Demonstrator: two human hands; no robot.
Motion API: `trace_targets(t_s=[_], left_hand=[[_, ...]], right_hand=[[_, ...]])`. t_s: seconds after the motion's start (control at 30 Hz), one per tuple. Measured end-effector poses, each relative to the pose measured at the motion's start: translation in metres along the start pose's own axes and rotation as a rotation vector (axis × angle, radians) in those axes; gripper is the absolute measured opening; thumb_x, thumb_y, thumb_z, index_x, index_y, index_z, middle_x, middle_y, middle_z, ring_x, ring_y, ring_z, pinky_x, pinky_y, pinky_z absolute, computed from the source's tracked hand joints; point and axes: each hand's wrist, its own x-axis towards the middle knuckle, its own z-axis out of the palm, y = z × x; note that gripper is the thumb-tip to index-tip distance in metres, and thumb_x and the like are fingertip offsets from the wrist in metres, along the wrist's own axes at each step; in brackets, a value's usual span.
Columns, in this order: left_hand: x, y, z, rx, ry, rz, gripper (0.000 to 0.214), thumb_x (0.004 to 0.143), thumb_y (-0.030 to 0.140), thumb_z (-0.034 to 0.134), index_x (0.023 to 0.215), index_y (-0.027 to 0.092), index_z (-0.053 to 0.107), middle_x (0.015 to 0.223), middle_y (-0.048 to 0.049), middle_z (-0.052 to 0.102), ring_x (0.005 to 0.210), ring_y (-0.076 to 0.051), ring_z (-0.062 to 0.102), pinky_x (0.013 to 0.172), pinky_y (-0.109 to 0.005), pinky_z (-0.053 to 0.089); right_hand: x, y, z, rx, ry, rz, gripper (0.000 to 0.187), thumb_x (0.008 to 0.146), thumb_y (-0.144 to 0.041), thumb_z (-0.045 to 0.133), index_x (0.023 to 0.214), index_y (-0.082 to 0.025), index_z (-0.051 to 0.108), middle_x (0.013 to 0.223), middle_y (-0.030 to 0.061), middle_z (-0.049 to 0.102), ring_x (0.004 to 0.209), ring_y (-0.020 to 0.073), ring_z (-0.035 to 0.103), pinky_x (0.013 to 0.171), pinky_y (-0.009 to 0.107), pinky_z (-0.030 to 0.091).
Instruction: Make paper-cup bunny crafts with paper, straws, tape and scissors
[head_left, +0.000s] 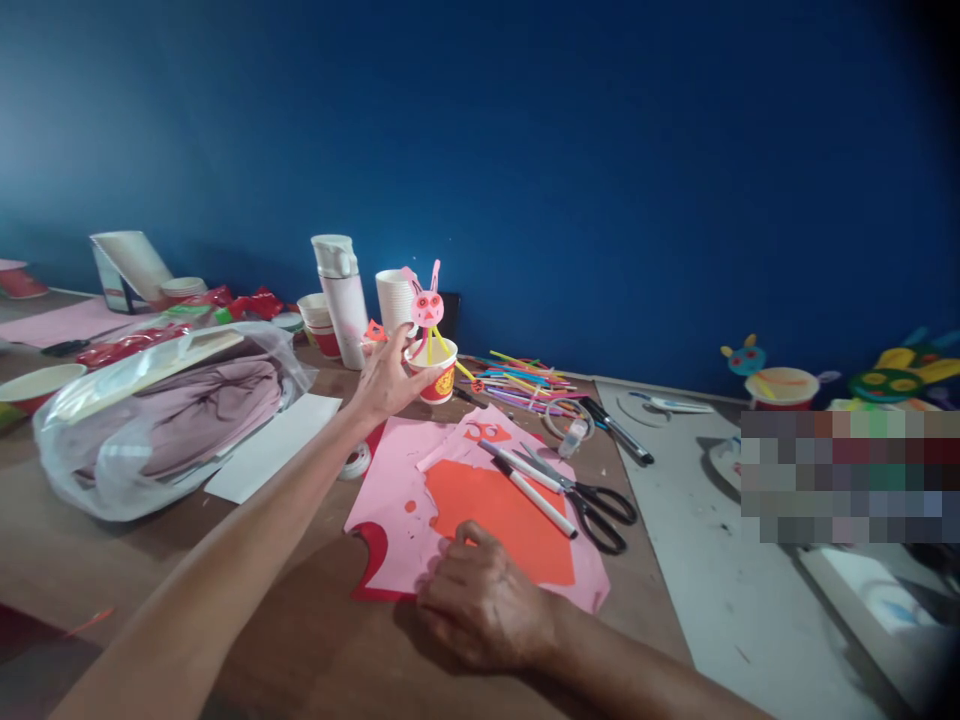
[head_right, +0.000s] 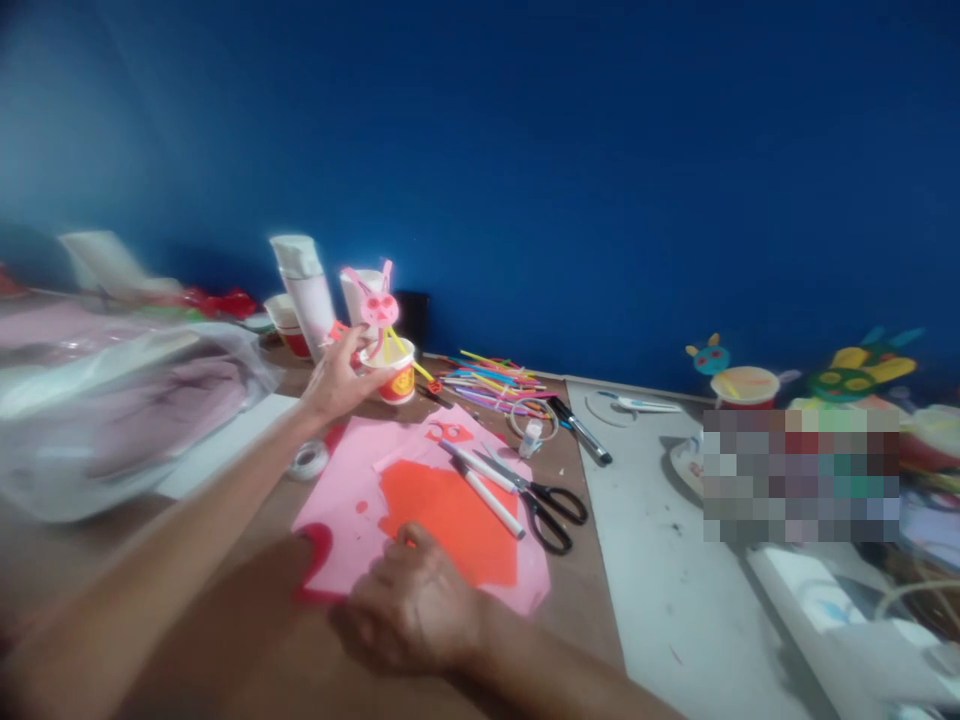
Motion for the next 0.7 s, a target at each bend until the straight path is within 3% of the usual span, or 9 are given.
trace_targets(t_s=[0.37, 0.7], left_hand=[[0.021, 0.036, 0.042, -0.078, -0.076, 0.089, 0.068, 0.069, 0.049, 0.061, 0.126, 0.018, 0.041, 0.111, -0.0098, 0.06, 0.103, -0.027, 0.055, 0.088, -0.041, 0.044], [0.043, 0.109, 0.095, -0.151, -0.135, 0.226, 0.053, 0.07, 0.053, 0.059, 0.109, 0.016, 0.053, 0.102, -0.0111, 0.062, 0.094, -0.026, 0.055, 0.08, -0.04, 0.045]], right_hand=[[-0.002, 0.004, 0.008, -0.053, 0.047, -0.011, 0.022, 0.083, -0.026, 0.046, 0.061, -0.02, 0.047, 0.051, -0.0025, 0.05, 0.051, 0.0123, 0.041, 0.06, 0.031, 0.03], [-0.003, 0.008, 0.017, -0.055, 0.088, -0.013, 0.027, 0.08, -0.03, 0.045, 0.056, -0.02, 0.042, 0.044, -0.0057, 0.042, 0.044, 0.0099, 0.039, 0.055, 0.028, 0.03]])
